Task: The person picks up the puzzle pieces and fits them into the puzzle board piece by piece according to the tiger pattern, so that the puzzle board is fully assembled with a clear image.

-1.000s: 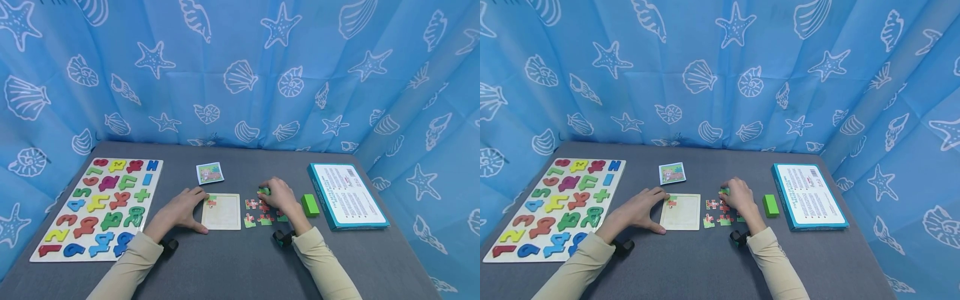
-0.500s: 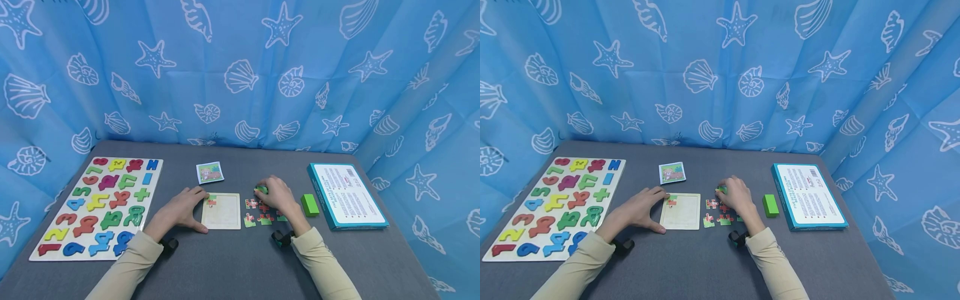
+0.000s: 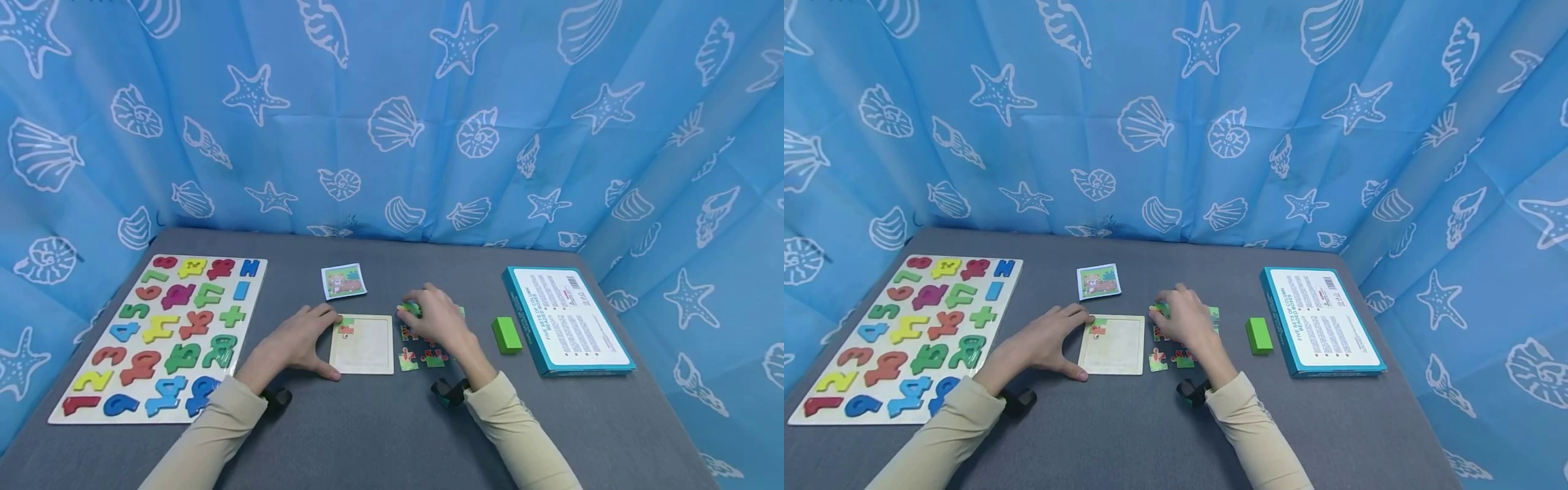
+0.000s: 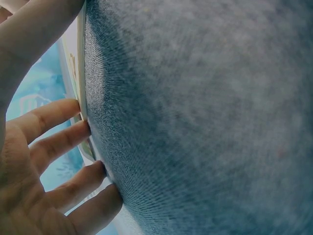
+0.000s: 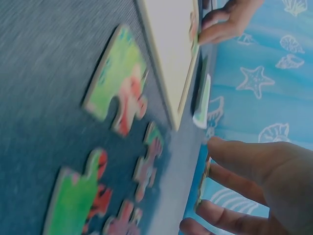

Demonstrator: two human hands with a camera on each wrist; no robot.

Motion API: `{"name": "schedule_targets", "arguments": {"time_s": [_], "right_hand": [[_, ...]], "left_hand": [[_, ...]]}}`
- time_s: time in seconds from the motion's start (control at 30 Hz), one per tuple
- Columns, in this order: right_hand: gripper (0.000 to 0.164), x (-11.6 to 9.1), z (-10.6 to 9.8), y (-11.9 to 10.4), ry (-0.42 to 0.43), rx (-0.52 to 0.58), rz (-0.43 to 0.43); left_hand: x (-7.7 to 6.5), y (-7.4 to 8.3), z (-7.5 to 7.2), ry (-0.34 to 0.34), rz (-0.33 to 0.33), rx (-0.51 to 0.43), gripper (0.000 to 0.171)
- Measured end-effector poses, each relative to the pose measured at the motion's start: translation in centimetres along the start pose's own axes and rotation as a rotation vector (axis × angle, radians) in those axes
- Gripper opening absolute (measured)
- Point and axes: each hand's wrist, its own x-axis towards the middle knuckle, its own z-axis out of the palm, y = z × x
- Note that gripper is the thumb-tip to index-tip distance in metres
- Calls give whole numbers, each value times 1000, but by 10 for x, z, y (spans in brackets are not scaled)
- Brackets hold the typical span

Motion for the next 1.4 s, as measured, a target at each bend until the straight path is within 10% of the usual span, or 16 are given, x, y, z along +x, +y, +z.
{"name": "schedule_targets", "arguments": {"time_s": [1.4], "right_hand": [[31, 16, 44, -60, -77, -92, -116]], "left_hand": [[-1, 1, -2, 3, 11, 1, 100]]}}
